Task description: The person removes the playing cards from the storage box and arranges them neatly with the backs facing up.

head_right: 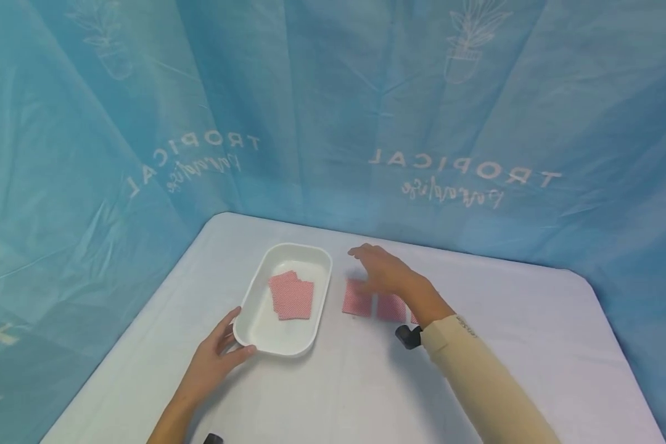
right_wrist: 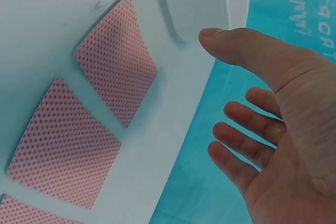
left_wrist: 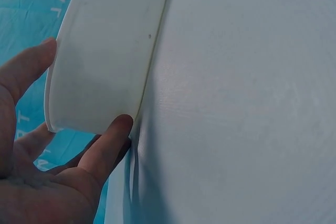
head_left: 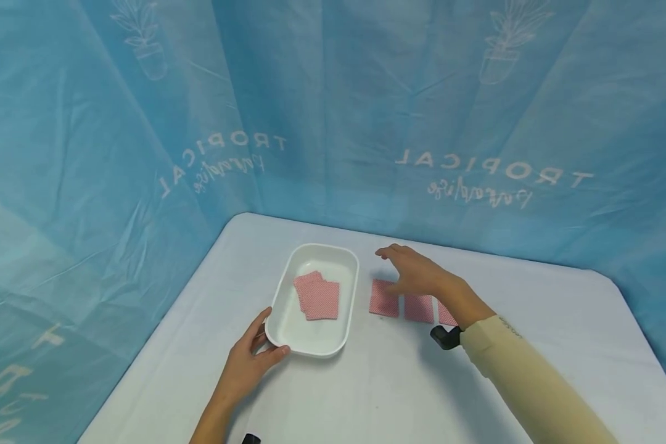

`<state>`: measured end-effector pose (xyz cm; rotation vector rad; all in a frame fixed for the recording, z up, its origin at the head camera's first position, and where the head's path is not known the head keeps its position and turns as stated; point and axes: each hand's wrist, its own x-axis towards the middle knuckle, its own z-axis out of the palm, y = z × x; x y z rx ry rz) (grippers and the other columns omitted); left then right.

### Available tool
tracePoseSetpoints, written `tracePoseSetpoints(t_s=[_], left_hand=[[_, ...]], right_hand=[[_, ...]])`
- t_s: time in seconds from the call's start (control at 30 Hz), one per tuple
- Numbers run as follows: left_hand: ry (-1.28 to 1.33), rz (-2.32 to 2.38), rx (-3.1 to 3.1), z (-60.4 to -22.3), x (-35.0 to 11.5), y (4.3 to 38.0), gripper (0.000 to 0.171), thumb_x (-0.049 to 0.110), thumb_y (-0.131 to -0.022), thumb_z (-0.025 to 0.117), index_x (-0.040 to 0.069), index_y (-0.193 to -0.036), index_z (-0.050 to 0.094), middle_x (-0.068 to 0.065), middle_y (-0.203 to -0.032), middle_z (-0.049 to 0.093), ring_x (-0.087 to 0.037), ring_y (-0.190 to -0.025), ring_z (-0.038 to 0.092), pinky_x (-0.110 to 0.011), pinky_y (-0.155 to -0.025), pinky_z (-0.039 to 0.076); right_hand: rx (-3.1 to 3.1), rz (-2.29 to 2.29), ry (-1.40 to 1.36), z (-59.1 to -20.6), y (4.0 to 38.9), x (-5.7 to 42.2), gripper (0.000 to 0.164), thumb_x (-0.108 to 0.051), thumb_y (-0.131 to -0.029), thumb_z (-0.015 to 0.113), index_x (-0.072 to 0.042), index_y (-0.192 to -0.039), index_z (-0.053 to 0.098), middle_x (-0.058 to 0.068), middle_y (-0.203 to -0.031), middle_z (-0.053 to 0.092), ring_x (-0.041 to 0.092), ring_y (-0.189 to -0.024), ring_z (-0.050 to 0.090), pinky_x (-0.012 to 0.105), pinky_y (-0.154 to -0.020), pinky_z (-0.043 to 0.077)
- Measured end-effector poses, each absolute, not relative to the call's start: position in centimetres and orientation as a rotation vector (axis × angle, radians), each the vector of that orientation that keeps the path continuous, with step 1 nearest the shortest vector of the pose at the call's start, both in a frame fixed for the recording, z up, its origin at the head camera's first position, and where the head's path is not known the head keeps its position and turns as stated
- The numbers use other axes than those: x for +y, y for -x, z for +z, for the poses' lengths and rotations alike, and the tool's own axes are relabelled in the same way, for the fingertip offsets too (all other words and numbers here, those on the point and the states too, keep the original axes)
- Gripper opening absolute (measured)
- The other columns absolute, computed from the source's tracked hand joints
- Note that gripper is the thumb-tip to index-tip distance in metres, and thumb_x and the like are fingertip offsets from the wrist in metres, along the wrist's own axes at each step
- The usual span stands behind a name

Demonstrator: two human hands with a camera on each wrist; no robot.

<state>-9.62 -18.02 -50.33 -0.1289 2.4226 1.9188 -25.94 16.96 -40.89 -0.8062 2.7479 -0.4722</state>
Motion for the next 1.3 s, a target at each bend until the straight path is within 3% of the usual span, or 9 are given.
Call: tracePoseSetpoints(t_s=[0.33,0.7,0.93,1.3], left_hand=[[0.101,1.966,2.373,-50.1,-17.5,9.8,0.088,0.030,-0.073,0.085,0.034,-0.147,0.037,-0.008,-0.138,0.049,-0.021,-0.124,0.051,-0.027,-0.088,0.050],[0.124,1.937,2.399,-49.9,-17.2,10.0,0.088,0.030,-0.073,0.085,0.034,-0.147,0.037,-0.009,-0.138,0.049,-0.023,-0.124,0.051,-0.028,-0.087,0.050],[0.141,1.937,2.384,-50.1,-17.0,9.9,0.085,0.025,-0.075,0.084,0.036,-0.146,0.037,-0.008,-0.137,0.049,-0.023,-0.124,0.051,-0.029,-0.089,0.050],[0.174,1.948,2.379,-49.9,-17.5,9.3,0.084,0.024,-0.077,0.083,0.035,-0.146,0.037,-0.009,-0.137,0.049,-0.023,-0.124,0.051,-0.028,-0.088,0.050]], right_hand=[[2.758,-0.490,0.812,-40.7,26.2,15.0,0.078,-0.031,-0.077,0.077,-0.016,-0.144,0.041,0.003,-0.130,0.049,0.019,-0.120,0.045,0.040,-0.094,0.044],[2.753,-0.482,0.851,-40.5,26.3,13.1,0.081,-0.035,-0.075,0.082,-0.014,-0.144,0.044,0.004,-0.136,0.046,0.022,-0.125,0.042,0.045,-0.097,0.043],[2.774,-0.393,0.912,-40.3,26.0,11.3,0.087,-0.036,-0.076,0.081,-0.012,-0.146,0.037,0.007,-0.135,0.046,0.021,-0.122,0.043,0.042,-0.097,0.044],[2.719,-0.269,1.018,-41.6,26.0,7.2,0.096,-0.050,-0.073,0.078,-0.010,-0.148,0.033,0.007,-0.145,0.038,0.021,-0.131,0.036,0.039,-0.100,0.042]])
